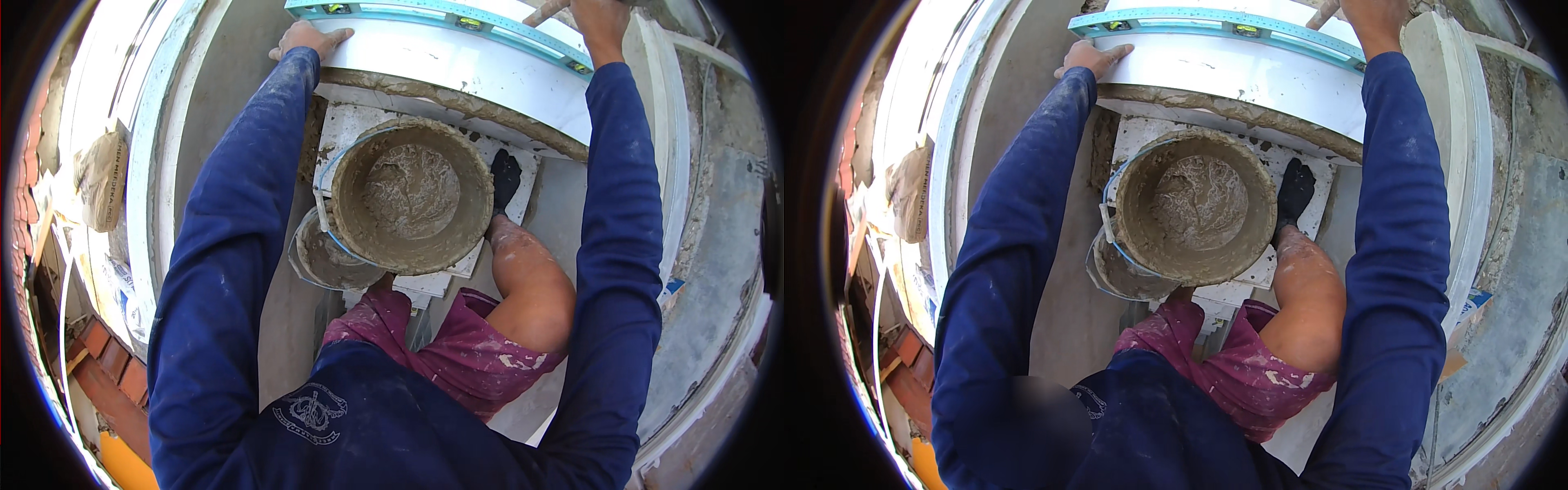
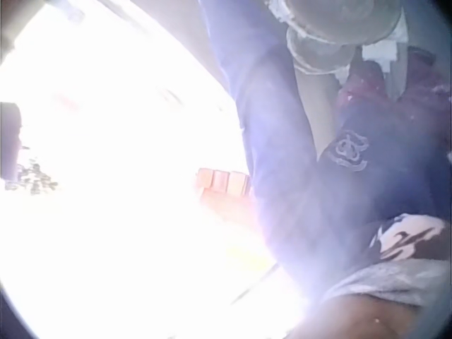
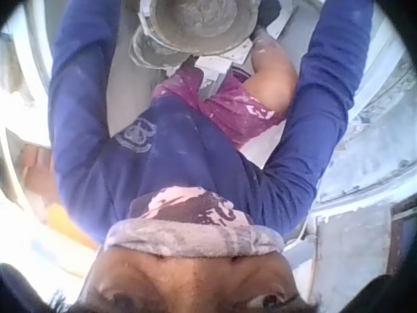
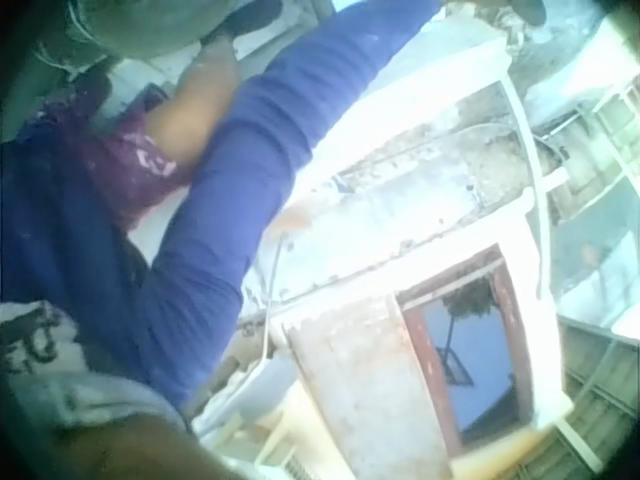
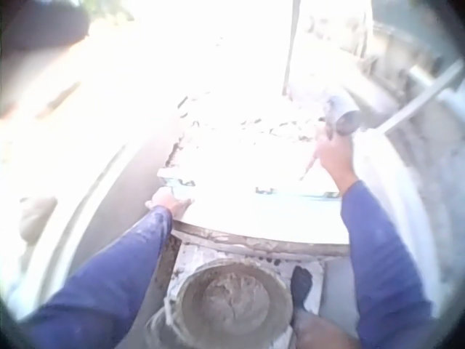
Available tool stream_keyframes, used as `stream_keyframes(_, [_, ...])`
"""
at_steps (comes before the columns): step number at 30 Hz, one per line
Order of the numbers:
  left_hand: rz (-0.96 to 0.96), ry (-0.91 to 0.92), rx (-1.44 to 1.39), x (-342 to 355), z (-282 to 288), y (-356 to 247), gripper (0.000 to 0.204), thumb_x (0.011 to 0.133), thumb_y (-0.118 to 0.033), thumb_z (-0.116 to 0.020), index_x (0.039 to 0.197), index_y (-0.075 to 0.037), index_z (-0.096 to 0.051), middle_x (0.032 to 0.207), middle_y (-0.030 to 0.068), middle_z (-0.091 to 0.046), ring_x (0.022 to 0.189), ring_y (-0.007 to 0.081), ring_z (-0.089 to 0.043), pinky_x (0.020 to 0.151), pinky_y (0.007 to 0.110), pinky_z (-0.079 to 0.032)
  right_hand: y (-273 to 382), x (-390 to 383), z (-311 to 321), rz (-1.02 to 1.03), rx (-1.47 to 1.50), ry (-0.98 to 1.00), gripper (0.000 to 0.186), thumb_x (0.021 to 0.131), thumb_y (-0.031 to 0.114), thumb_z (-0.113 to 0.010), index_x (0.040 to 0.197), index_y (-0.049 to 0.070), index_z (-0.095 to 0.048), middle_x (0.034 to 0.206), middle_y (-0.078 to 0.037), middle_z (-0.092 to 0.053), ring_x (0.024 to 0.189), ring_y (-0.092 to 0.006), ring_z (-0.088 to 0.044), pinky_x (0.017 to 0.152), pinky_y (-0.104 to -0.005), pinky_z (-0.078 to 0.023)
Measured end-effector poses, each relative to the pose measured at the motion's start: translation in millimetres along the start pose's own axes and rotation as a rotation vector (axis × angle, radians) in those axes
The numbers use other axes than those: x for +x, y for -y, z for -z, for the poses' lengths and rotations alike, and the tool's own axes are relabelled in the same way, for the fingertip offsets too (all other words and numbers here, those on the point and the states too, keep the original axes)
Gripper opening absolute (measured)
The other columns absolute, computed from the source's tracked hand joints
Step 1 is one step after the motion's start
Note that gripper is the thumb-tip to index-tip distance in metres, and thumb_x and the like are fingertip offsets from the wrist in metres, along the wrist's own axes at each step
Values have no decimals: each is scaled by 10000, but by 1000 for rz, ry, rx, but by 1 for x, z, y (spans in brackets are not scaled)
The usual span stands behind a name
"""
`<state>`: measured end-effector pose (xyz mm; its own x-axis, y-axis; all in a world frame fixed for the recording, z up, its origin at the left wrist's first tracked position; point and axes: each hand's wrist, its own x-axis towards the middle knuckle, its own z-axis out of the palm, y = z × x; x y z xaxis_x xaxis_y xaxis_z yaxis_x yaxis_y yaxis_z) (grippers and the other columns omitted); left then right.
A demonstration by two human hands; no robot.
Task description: The person lays tiles onto a concrete surface using mortar, then levels them with a level and a rubber mallet.
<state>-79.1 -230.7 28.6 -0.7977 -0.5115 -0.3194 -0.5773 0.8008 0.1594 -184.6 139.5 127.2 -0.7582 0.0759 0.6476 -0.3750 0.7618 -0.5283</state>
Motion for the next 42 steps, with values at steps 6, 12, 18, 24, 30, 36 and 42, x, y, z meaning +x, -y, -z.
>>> stream_keyframes(6, [-14,-36,-3,0,-3,2,981,662,-740,-694,1336,-45,-531,1295,118,-605,1219,264,-552,1042,510,-315,13,-7,-9,188,0,-131,309,894,223,-592,1060,-37,-614,889,-217,-665,854,-364,-640,778,-424,-479])
stream_keyframes(12, [5,-26,7,-1,-4,0,958,693,-730,-673,1364,-65,-513,1298,123,-601,1218,277,-552,1046,519,-314,36,-9,-2,75,150,-63,290,898,197,-594,1060,-42,-616,821,-180,-672,757,-337,-649,739,-417,-489])
stream_keyframes(18, [-213,-473,-317,-40,-12,-11,545,845,-480,-650,1255,-122,-623,1282,156,-555,1263,298,-459,1078,494,-264,99,0,124,-352,566,46,278,946,222,-560,1017,-36,-638,858,-148,-682,745,-231,-672,662,-346,-536])
stream_keyframes(24, [-764,-386,-126,-62,-6,-122,491,868,-319,-655,1331,-194,-552,1361,112,-499,1316,295,-402,1094,490,-274,182,-109,228,-533,549,147,275,1010,242,-517,996,-28,-564,794,-91,-602,695,-205,-643,633,-316,-547])
stream_keyframes(30, [-764,10,68,-73,1,-181,367,874,-290,-650,1219,-170,-622,1231,103,-617,1223,290,-531,1045,451,-353,171,-165,209,-852,543,206,277,990,221,-562,853,-15,-603,704,-63,-612,548,-115,-581,506,-264,-495])
stream_keyframes(36, [-672,-91,-95,-79,44,-162,347,845,-373,-658,1094,-133,-693,1014,114,-701,972,291,-659,848,428,-513,166,-169,207,-718,305,283,293,986,245,-578,813,9,-589,631,-29,-550,498,-102,-531,483,-239,-446])
stream_keyframes(42, [-574,-224,-184,-52,69,-113,375,835,-376,-656,985,-33,-692,828,163,-705,809,319,-685,792,419,-526,177,-172,198,-615,390,272,375,976,261,-594,694,15,-567,570,-22,-527,472,-95,-525,463,-250,-422])
